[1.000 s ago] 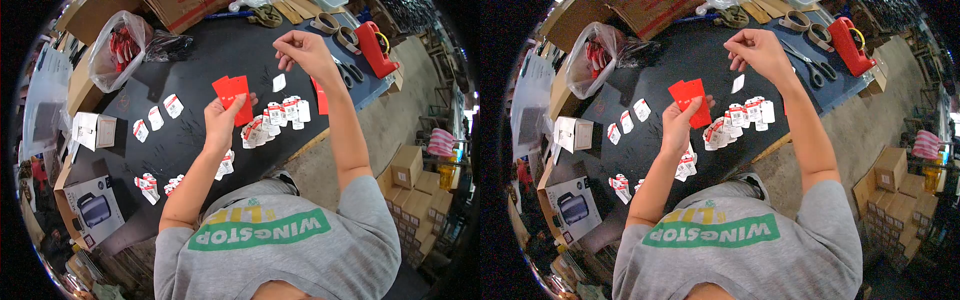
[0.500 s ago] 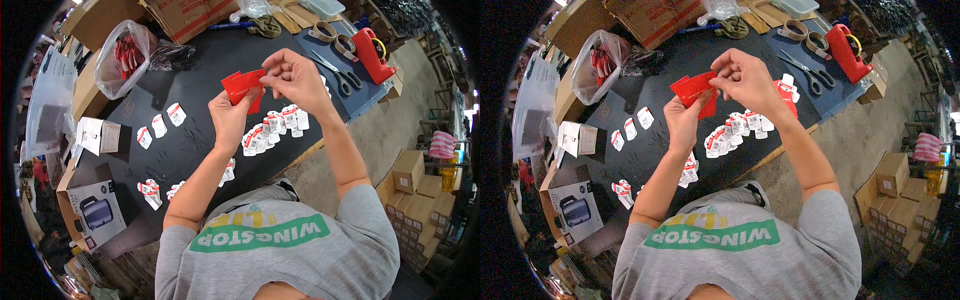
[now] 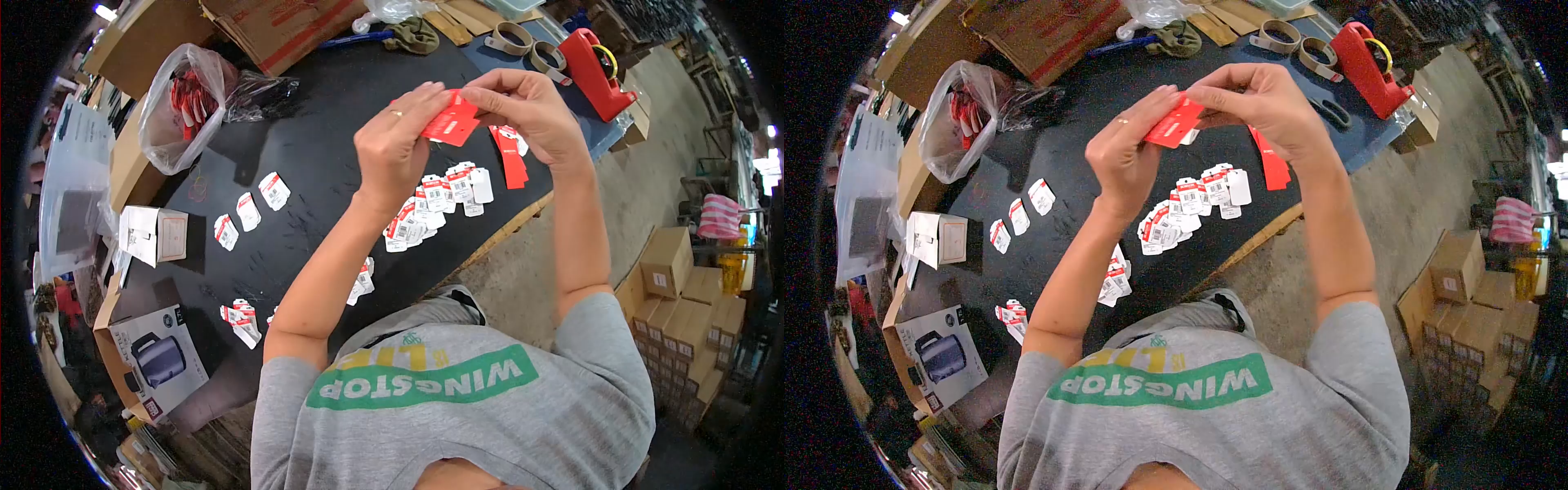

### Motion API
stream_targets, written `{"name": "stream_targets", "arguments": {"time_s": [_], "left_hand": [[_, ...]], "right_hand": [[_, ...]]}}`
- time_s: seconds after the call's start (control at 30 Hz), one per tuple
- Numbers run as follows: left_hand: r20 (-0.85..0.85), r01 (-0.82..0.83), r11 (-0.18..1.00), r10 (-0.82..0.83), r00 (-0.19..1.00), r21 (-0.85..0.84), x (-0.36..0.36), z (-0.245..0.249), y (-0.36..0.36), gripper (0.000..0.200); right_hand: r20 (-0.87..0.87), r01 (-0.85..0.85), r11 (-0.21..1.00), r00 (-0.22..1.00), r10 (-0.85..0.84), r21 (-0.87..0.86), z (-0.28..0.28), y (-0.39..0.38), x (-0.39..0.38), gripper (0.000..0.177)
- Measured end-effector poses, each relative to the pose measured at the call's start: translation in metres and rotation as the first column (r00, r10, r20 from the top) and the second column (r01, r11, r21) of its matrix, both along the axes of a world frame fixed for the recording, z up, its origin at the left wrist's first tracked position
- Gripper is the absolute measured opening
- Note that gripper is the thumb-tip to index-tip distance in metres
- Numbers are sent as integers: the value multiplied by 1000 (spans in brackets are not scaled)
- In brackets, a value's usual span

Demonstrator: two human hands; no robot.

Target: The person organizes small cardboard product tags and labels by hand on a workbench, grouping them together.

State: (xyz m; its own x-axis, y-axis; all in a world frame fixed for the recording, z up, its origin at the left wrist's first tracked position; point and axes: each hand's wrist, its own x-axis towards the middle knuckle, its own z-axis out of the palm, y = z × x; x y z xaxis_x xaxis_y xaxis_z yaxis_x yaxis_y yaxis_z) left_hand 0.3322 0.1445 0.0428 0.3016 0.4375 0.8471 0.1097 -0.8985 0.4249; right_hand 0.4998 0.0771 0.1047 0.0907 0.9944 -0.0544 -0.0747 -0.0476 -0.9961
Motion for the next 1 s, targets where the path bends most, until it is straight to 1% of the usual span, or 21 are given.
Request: {"name": "stream_targets", "arguments": {"time_s": [0.03,0.1,0.13,0.17,0.23,0.3,0.33,0.37,0.43,0.47,0.5,0.57,0.6,0.63,0.7,0.73,0.77,0.83,0.9,0.93,1.0], "left_hand": [[1,5,1000,-5,1000,-2,6,0,-5,35],[58,127,904,-113,992,-409,19,-2,-23,29],[77,162,821,-143,987,-547,27,-6,-31,23],[248,336,579,-228,942,-743,35,-9,-41,19],[106,187,431,-204,973,-883,51,-38,-54,15],[222,270,211,-227,948,-939,67,-68,-72,14],[339,347,32,-148,929,-937,74,-68,-84,10],[340,348,32,-142,930,-937,79,-71,-92,10],[418,398,-171,-108,902,-901,86,-84,-103,12],[386,344,-249,-145,911,-905,87,-89,-106,15],[386,344,-248,-143,911,-905,87,-93,-109,15],[477,422,-376,-62,877,-825,85,-99,-114,14],[480,418,-427,-45,876,-802,81,-93,-116,16],[478,417,-425,-44,877,-803,77,-93,-117,16],[522,416,-533,-57,851,-736,66,-90,-118,26],[521,418,-531,-54,852,-737,60,-88,-120,26],[511,398,-582,-35,859,-709,56,-85,-123,25],[499,382,-630,-11,867,-676,48,-77,-125,24],[523,374,-656,-36,852,-656,41,-71,-125,26],[523,376,-656,-34,852,-655,39,-73,-126,26],[629,469,-672,7,778,-573,34,-75,-124,28]], "right_hand": [[1,5,1000,1000,-5,-2,0,-1,7,18],[138,78,996,988,-71,-42,0,-3,24,19],[226,131,990,964,-139,49,-8,-1,34,18],[251,206,973,941,-226,104,-15,4,46,19],[265,330,932,895,-359,149,-23,12,62,18],[314,329,941,888,-335,74,-33,16,79,19],[361,328,945,881,-306,1,-39,18,86,20],[362,323,947,882,-301,0,-47,22,93,20],[464,280,953,863,-200,-111,-68,29,104,22],[494,290,948,848,-191,-131,-81,35,109,23],[494,287,949,849,-189,-131,-91,40,113,23],[551,313,934,817,-171,-175,-107,51,118,21],[598,340,931,777,-196,-136,-111,57,116,21],[596,338,931,779,-196,-136,-114,61,114,21],[758,405,911,619,-207,-82,-119,70,105,22],[877,214,876,125,-464,432,-134,74,102,24],[877,211,877,128,-463,432,-142,77,99,24],[853,86,887,245,-460,454,-132,80,58,21],[798,38,996,596,-87,80,-128,81,28,21],[785,3,1000,619,-21,24,-133,83,16,18],[756,72,997,655,-19,-38,-135,84,-3,17]]}}
